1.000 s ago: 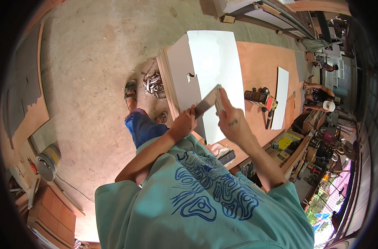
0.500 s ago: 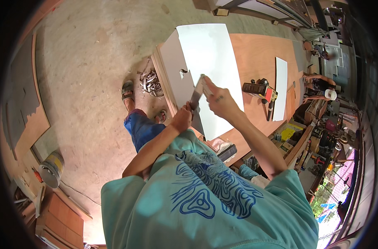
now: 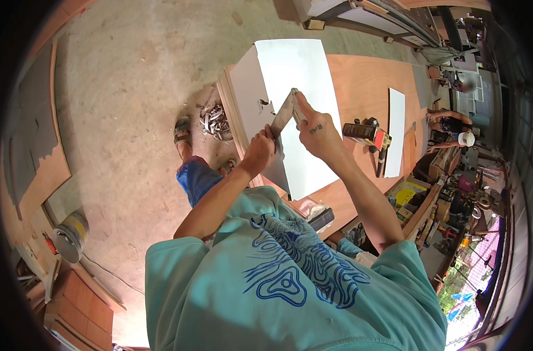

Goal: The person wipes a white rectangular panel with a cloth, then uses a sanding block to smooth its edges and surfaces. They flip the panel and continue sanding different sides, occasionally wiping it again.

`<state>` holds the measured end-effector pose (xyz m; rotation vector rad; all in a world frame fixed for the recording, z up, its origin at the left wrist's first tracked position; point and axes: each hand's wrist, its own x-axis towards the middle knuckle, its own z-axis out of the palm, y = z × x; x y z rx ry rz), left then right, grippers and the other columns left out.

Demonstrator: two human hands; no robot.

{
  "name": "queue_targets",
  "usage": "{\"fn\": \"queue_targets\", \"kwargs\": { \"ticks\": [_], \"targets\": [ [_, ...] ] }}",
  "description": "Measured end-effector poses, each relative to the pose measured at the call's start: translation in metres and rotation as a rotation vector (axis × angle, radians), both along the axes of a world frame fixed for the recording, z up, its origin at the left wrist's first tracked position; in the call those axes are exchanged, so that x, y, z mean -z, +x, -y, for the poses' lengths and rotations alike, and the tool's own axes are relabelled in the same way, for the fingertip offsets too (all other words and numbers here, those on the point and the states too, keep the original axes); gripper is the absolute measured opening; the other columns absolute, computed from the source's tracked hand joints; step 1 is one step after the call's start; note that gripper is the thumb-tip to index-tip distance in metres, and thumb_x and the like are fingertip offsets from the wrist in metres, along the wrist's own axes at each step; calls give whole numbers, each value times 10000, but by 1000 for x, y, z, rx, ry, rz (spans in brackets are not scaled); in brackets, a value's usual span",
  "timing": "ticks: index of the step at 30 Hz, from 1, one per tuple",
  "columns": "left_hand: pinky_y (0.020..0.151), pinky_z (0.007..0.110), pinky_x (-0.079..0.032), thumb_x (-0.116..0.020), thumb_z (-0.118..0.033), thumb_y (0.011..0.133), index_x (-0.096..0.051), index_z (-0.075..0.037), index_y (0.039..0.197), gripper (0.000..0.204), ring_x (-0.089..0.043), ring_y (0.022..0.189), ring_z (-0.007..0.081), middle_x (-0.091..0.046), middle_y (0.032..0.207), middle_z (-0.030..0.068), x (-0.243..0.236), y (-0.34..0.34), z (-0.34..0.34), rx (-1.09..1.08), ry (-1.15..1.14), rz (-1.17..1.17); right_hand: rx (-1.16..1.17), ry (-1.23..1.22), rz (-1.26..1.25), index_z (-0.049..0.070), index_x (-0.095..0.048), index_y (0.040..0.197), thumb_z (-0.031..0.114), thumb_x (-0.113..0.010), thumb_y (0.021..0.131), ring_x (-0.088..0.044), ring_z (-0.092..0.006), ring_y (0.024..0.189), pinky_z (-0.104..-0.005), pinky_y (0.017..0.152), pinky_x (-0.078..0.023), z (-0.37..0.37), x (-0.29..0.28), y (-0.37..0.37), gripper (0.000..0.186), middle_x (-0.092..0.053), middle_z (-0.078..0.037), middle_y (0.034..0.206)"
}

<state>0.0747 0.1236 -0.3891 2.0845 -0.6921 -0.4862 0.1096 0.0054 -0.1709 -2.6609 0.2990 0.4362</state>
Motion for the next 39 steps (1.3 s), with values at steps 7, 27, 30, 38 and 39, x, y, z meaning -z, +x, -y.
{"fn": "queue_targets", "kwargs": {
  "ticks": [7, 27, 30, 38, 39],
  "targets": [
    [772, 440, -559, -546, -57, 863, -313, 222, 1362, 618, -653, 885, 419, -591, 1090, 311, 5, -1, 3, -47, -1, 68, -100, -125, 97, 35, -358, 1477, -4, -495, 852, -664, -383, 624, -437, 600, -530, -5, 4, -1, 641, -644, -262, 707],
    [692, 462, -500, -677, -180, 878, -441, 106, 1060, 413, -648, 834, 471, -645, 813, 289, -74, 8, 19, -340, -201, -612, 31, 60, -10, -19, -343, 1466, -69, -486, 816, -634, -425, 607, -478, 596, -492, -17, -14, 9, 667, -607, -279, 660],
    [677, 441, -493, -683, -193, 868, -441, 107, 1036, 420, -646, 826, 468, -637, 791, 289, -50, 1, 16, -269, -241, -560, 60, 70, -101, -7, -389, 1446, -67, -484, 804, -633, -417, 600, -475, 594, -490, -17, -9, 27, 652, -604, -279, 655],
    [782, 456, -503, -726, -196, 810, -392, 129, 1152, 578, -614, 940, 464, -574, 1039, 322, -40, 15, 30, -268, -285, -590, 37, 61, -164, -19, -400, 1437, -60, -488, 810, -633, -426, 612, -462, 614, -504, -13, -2, 59, 634, -603, -293, 680],
    [805, 459, -505, -730, -182, 807, -381, 134, 1178, 600, -605, 983, 464, -552, 1121, 335, -43, 12, 33, -310, -294, -515, 11, 47, -100, -24, -396, 1437, -57, -487, 817, -633, -433, 619, -460, 618, -507, -16, -10, 53, 628, -605, -296, 687]
  ]
}}
